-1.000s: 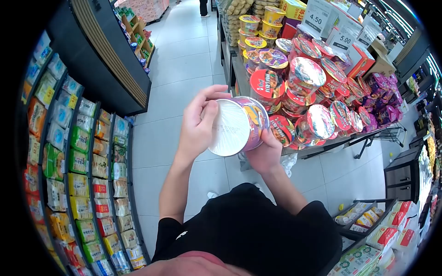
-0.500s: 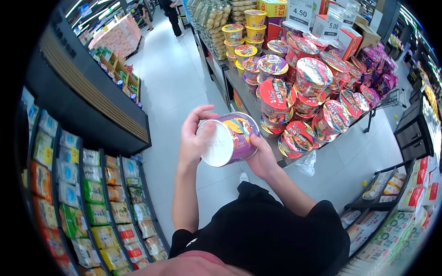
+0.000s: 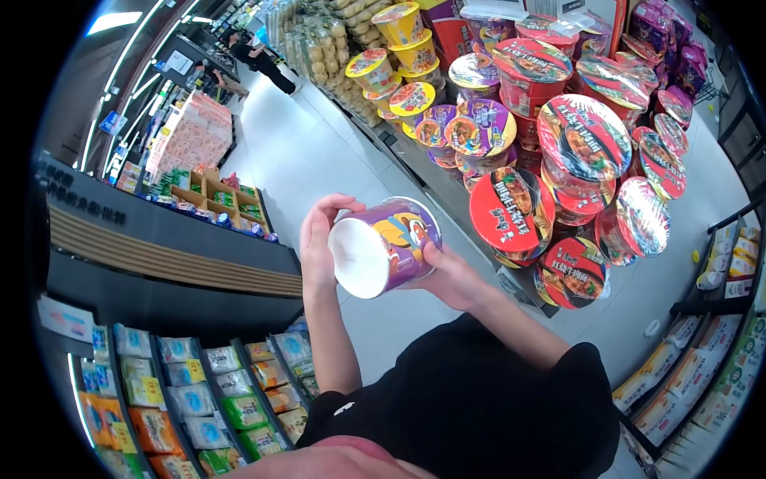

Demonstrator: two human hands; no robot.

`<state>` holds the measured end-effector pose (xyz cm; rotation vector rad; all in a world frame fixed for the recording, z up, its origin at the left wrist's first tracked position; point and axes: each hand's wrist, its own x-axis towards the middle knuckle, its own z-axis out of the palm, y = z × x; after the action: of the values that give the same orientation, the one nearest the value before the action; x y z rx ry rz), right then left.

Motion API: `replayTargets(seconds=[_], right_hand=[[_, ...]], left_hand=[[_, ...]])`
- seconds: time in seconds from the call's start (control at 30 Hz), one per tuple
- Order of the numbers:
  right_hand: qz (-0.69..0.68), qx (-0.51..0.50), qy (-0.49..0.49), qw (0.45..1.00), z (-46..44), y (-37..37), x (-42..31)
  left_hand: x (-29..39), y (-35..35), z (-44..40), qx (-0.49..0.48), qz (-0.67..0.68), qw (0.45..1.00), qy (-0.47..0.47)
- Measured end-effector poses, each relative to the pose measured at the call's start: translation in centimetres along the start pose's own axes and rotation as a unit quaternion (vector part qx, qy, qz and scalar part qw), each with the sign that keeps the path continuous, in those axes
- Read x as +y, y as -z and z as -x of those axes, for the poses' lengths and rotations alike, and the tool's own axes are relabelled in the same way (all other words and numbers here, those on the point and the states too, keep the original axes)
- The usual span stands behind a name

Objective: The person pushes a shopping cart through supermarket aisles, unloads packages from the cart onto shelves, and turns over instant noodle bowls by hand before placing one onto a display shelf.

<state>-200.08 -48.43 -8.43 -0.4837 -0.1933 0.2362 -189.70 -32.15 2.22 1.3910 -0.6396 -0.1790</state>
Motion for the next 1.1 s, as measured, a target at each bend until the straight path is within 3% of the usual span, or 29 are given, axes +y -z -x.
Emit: replayTargets(seconds=[0.1, 0.17, 0.37, 0.5, 0.53, 0.57, 0.6, 0.63, 0.7, 0.77, 0.83, 0.93, 1.03, 1.1], right_hand=[[-0.006, 0.015, 0.021, 1.000, -1.3, 0.7, -0.6], [0.017, 0.077, 0.050, 0.996, -1.9, 1.0, -0.3], [0.052, 0.169, 0.050, 0.983, -5.1, 2.1, -0.9], [0.148, 0.259, 0.125, 0.946, -10.3, 1.3, -0.5], [0.233, 0.263, 0.160, 0.923, -12.0, 0.8, -0.9], [0.319, 0.265, 0.192, 0.890, -13.7, 0.8, -1.6], [0.480, 0.275, 0.234, 0.799, -15.3, 1.6, -2.2], [0.487, 0.291, 0.233, 0.790, -16.7, 1.5, -3.3], [0.777, 0.291, 0.206, 0.519, -19.5, 0.4, -5.4], [0.836, 0.346, 0.177, 0.388, -22.4, 0.2, -7.0], [0.872, 0.375, 0.128, 0.289, -24.0, 0.4, -8.6], [0.890, 0.411, 0.048, 0.190, -25.5, 1.3, -10.1], [0.894, 0.430, -0.025, 0.126, -26.0, 3.0, -10.0], [0.880, 0.457, -0.018, 0.132, -26.3, 3.6, -9.7]], left_hand=[[-3.0, 1.5, -2.1, -0.024, 0.030, 0.999, -0.017], [-5.6, 2.8, -3.2, -0.032, 0.041, 0.998, -0.024], [-11.4, 5.9, -8.0, -0.119, 0.074, 0.982, -0.127], [-13.9, 9.2, -13.1, -0.163, -0.001, 0.973, -0.164], [-14.7, 10.9, -14.5, -0.201, 0.024, 0.968, -0.147], [-15.1, 12.2, -16.1, -0.210, 0.039, 0.966, -0.145], [-15.0, 13.3, -17.6, -0.232, 0.022, 0.965, -0.121], [-15.0, 14.3, -19.1, -0.253, 0.006, 0.963, -0.095], [-15.8, 15.0, -22.5, -0.301, 0.007, 0.950, -0.085], [-16.9, 13.0, -25.1, -0.312, -0.013, 0.944, -0.109], [-19.1, 10.3, -26.6, -0.314, 0.010, 0.947, -0.063], [-21.4, 6.9, -27.9, -0.273, -0.111, 0.940, -0.172], [-23.2, 4.4, -27.9, -0.277, -0.058, 0.952, -0.119], [-24.4, 3.6, -27.5, -0.289, -0.044, 0.950, -0.114]])
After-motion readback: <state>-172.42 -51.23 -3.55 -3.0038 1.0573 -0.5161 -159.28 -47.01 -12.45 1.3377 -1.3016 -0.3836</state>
